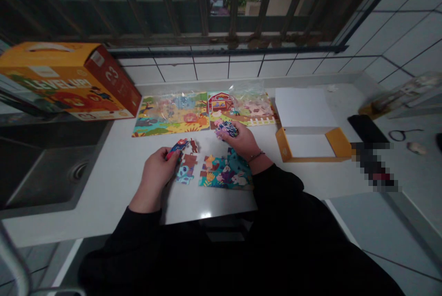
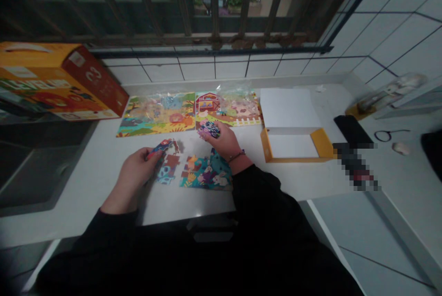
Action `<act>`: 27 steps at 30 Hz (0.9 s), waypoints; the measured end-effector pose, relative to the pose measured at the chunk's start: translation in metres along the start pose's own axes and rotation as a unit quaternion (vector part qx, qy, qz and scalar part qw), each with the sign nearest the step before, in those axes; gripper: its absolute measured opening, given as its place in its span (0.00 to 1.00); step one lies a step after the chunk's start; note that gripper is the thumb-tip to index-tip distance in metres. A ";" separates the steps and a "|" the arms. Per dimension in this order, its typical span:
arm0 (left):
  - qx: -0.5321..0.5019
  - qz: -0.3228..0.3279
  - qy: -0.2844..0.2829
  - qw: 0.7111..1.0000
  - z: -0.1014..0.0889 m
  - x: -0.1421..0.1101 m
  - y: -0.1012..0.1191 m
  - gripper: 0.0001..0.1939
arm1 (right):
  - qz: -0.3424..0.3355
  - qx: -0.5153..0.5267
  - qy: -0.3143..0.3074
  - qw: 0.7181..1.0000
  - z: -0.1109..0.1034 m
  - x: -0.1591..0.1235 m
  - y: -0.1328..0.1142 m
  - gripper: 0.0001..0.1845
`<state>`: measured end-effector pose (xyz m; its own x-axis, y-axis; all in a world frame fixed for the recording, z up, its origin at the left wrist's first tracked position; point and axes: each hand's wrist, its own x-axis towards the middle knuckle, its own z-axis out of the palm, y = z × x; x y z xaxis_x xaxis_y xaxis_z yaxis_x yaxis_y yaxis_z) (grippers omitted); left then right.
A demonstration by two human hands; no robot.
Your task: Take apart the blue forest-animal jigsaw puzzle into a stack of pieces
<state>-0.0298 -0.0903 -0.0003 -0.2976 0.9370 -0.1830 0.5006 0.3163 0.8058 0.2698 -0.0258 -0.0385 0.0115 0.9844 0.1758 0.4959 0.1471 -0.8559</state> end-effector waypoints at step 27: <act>-0.062 0.208 -0.080 0.973 0.069 -0.006 0.055 0.19 | 0.076 0.327 -0.254 0.907 -0.005 -0.012 -0.026 0.32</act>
<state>0.0555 -0.0681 0.0069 0.0457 0.9944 0.0957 0.4454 -0.1060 0.8890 0.2613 -0.0417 -0.0158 -0.4467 0.8918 -0.0721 -0.1007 -0.1302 -0.9864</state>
